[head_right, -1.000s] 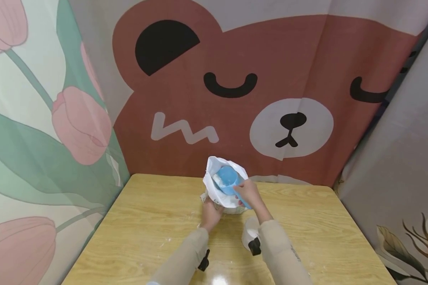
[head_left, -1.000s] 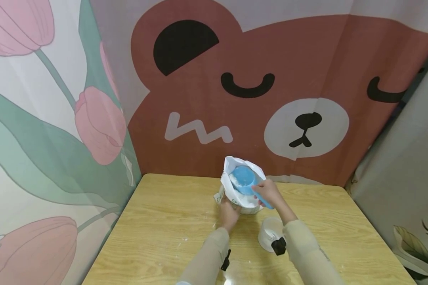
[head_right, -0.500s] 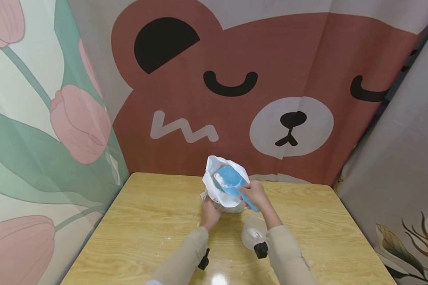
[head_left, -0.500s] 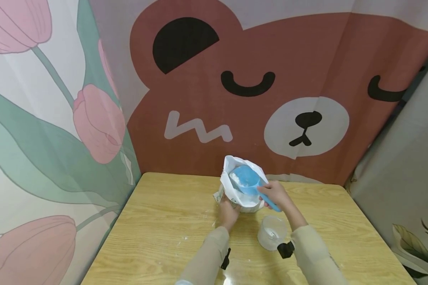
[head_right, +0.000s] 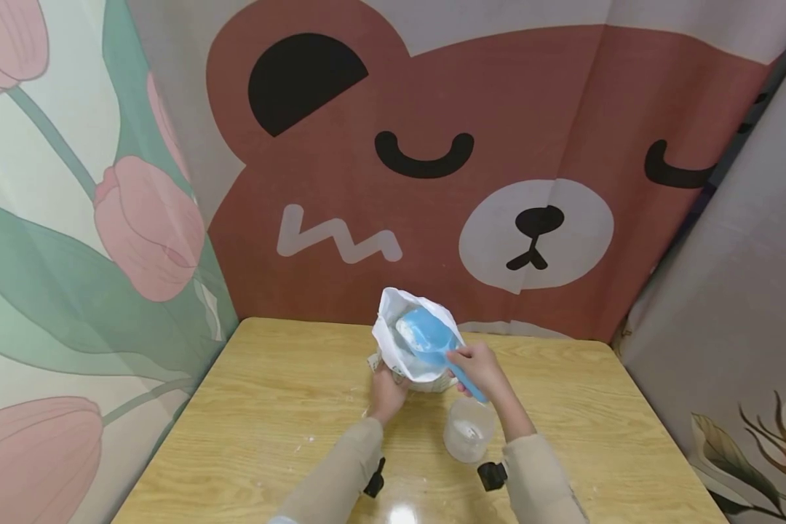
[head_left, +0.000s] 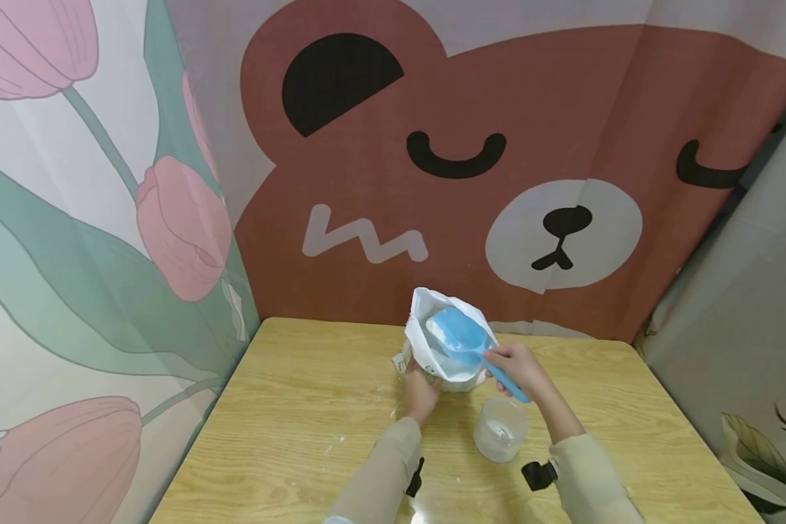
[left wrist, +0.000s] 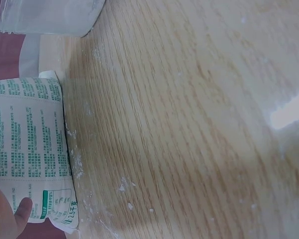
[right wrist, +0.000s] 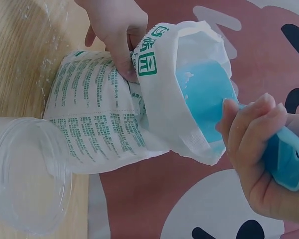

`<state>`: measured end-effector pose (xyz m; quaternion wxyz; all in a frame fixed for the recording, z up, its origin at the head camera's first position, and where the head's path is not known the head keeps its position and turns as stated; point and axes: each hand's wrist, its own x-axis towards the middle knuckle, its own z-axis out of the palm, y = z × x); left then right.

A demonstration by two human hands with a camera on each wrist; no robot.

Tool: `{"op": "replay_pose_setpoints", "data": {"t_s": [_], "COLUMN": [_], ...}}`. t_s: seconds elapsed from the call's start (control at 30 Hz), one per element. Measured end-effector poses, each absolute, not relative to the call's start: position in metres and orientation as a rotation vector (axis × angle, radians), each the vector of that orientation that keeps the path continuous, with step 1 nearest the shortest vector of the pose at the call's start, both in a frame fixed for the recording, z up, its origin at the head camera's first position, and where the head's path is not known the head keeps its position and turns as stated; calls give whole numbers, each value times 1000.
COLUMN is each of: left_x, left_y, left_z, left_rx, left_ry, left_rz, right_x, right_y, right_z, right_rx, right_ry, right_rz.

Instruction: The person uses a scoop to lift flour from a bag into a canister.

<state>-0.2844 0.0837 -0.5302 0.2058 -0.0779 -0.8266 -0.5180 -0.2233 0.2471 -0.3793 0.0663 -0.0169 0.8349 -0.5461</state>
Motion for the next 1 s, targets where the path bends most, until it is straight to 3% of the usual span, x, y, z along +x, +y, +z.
{"op": "replay_pose_setpoints", "data": {"t_s": [1.0], "left_x": [-283], "left_y": [84], "left_z": [-529], "left_rx": [-132], "left_ry": [-2354], "left_rz": [-1381], "right_x": [-175], "right_y": [266], "right_z": [-365], "right_rx": [-182], "right_ry": [2482], "right_rz": [-1692]}}
